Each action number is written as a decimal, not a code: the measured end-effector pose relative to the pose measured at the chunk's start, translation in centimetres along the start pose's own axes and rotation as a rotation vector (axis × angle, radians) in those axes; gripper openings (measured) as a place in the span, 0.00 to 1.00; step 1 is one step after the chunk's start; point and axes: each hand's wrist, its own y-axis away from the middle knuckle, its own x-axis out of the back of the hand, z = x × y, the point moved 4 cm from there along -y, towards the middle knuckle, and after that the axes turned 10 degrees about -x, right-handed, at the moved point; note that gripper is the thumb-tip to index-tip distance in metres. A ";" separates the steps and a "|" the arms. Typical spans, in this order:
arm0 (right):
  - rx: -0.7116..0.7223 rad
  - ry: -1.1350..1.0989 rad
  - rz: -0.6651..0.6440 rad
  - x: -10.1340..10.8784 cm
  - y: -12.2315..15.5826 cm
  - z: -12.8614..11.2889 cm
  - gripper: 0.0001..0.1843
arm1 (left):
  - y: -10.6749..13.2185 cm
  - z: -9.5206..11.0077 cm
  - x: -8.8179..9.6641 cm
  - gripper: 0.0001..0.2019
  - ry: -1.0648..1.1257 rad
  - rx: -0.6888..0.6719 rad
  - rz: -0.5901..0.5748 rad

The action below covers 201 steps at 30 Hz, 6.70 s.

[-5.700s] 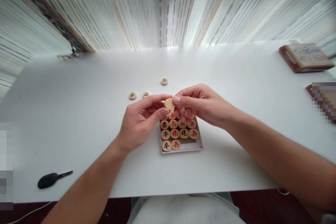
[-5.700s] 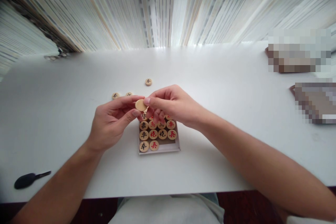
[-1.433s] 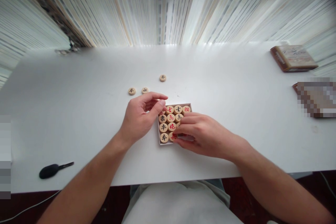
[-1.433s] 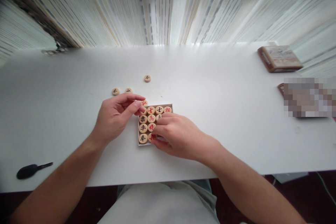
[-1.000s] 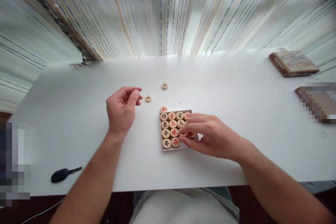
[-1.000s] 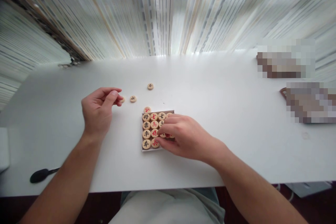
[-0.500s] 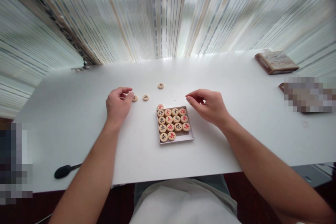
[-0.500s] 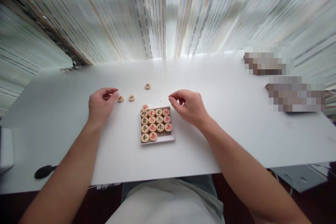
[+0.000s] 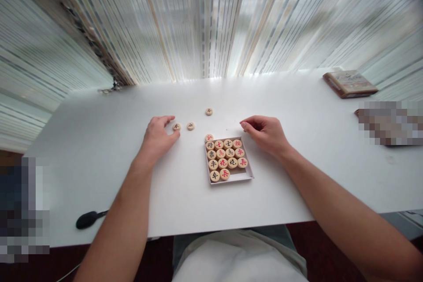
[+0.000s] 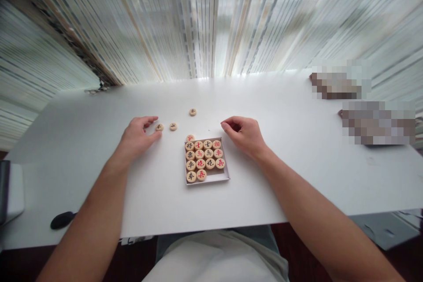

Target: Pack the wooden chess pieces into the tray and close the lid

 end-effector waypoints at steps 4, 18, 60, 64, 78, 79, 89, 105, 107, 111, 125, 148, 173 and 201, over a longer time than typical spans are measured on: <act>-0.026 0.000 0.003 -0.1 -0.1 0.2 0.16 | 0.4 0.2 0.3 0.25 -0.012 -0.009 -0.035; -0.032 -0.001 -0.004 -0.3 0.2 0.0 0.16 | 0.4 1.4 1.0 0.11 0.041 -0.032 0.033; -0.223 -0.564 -0.398 -1.2 5.6 -7.4 0.17 | 6.2 12.7 -1.7 0.05 0.829 -0.262 -0.092; -0.230 -0.575 -0.393 -1.3 5.7 -7.6 0.19 | 6.2 12.9 -1.6 0.04 0.803 -0.286 -0.086; -0.425 -0.803 -0.509 -1.7 5.5 -6.0 0.13 | 6.6 13.2 -2.5 0.12 1.157 -0.100 -0.232; -0.439 -0.822 -0.523 -1.7 5.5 -6.0 0.13 | 6.6 13.1 -2.5 0.13 1.160 -0.096 -0.230; -0.496 -0.900 -0.629 -2.0 5.7 -6.2 0.16 | 6.6 13.2 -2.3 0.14 1.153 -0.174 -0.188; -0.456 -0.816 -0.609 -2.0 5.8 -6.7 0.15 | 7.0 12.9 -2.2 0.23 0.932 -0.483 -0.139; -0.424 -0.837 -0.622 -2.0 5.8 -6.8 0.13 | 7.0 12.8 -2.4 0.23 0.966 -0.442 -0.147; -0.390 -0.855 -0.649 -2.0 5.7 -6.7 0.13 | 6.8 13.0 -2.5 0.22 1.097 -0.353 -0.177; -0.513 -0.869 -0.647 -1.8 5.9 -6.7 0.18 | 6.7 13.3 -2.1 0.18 1.080 -0.344 -0.196; -0.398 -0.839 -0.664 -1.7 5.9 -7.4 0.15 | 6.8 13.0 -2.1 0.17 1.016 -0.400 -0.160; -0.273 -0.763 -0.534 -0.8 5.3 -7.0 0.16 | 6.3 13.1 -1.8 0.15 0.986 -0.436 -0.065; -0.386 -0.854 -0.540 -1.3 5.0 -5.7 0.17 | 6.5 12.4 -2.1 0.13 1.054 -0.199 -0.044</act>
